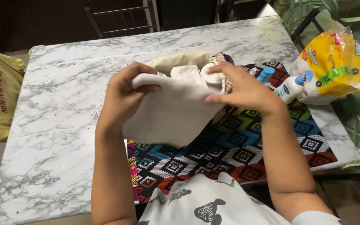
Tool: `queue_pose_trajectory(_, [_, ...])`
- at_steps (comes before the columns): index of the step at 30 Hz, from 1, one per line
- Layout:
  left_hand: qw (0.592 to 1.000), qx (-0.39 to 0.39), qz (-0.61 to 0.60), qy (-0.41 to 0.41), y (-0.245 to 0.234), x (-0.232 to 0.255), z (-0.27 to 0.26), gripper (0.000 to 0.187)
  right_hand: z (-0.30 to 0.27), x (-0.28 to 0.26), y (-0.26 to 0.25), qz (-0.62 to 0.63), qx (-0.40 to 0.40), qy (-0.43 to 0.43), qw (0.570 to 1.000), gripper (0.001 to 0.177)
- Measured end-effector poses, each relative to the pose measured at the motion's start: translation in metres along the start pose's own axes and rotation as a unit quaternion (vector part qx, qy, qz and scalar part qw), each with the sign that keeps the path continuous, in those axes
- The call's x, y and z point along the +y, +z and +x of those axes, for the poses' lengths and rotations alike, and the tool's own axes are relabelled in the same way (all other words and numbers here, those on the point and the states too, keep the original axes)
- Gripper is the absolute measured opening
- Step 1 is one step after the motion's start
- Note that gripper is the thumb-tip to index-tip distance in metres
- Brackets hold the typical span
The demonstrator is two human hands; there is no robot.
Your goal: The person packs a diaper bag on a table, placing diapers, a wipes pack, and a folded cloth into the bag and arranging them around bottles and containers already inside. They then zip the bag closed.
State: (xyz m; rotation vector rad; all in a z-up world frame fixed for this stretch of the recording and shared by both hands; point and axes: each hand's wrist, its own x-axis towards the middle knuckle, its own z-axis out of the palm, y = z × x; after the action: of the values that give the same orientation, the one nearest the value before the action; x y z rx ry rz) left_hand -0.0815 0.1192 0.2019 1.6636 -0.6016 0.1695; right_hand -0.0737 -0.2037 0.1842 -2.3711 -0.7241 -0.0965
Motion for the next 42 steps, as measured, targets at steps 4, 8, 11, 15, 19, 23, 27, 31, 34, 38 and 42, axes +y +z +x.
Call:
queue_pose_trajectory(4, [0.993, -0.118, -0.023, 0.006, 0.008, -0.001, 0.012, 0.026, 0.011, -0.015, 0.024, 0.135, -0.111, -0.061, 0.983, 0.103])
queue_pose_trajectory(8, [0.995, -0.1, 0.001, -0.01, 0.015, -0.004, 0.025, 0.034, 0.016, -0.028, 0.048, 0.316, -0.17, 0.069, 0.931, 0.072])
queue_pose_trajectory(11, [0.972, 0.084, 0.204, 0.084, 0.025, -0.012, 0.023, 0.051, 0.013, -0.033, 0.048, 0.436, -0.123, 0.173, 0.875, 0.056])
queue_pose_trajectory(15, [0.943, 0.214, 0.229, -0.112, 0.047, -0.031, -0.009, 0.057, 0.009, -0.033, 0.037, 0.443, -0.025, 0.218, 0.869, 0.048])
queue_pose_trajectory(19, [0.978, 0.127, 0.039, -0.161, 0.079, -0.052, -0.031, 0.081, 0.009, -0.04, 0.035, 0.519, 0.005, 0.151, 0.842, 0.048])
queue_pose_trajectory(23, [0.927, 0.113, -0.303, -0.191, 0.094, -0.06, -0.031, 0.086, 0.017, -0.047, 0.052, 0.638, 0.025, 0.101, 0.763, 0.051])
queue_pose_trajectory(27, [0.864, 0.096, -0.461, -0.177, 0.089, -0.054, -0.026, 0.073, 0.024, -0.041, 0.067, 0.683, 0.053, 0.126, 0.718, 0.049])
queue_pose_trajectory(31, [0.888, 0.115, -0.406, -0.184, 0.088, -0.05, -0.018, 0.068, 0.028, -0.026, 0.069, 0.613, 0.109, 0.143, 0.769, 0.046])
queue_pose_trajectory(34, [0.905, 0.124, -0.381, -0.143, 0.091, -0.054, -0.004, 0.067, 0.036, -0.022, 0.068, 0.57, 0.13, 0.116, 0.803, 0.048])
queue_pose_trajectory(38, [0.909, 0.133, -0.375, -0.121, 0.091, -0.066, 0.029, 0.066, 0.051, -0.023, 0.05, 0.499, 0.132, 0.111, 0.849, 0.062])
queue_pose_trajectory(42, [0.907, 0.112, -0.376, -0.152, 0.083, -0.081, 0.058, 0.06, 0.067, -0.018, 0.032, 0.474, 0.112, 0.16, 0.858, 0.073])
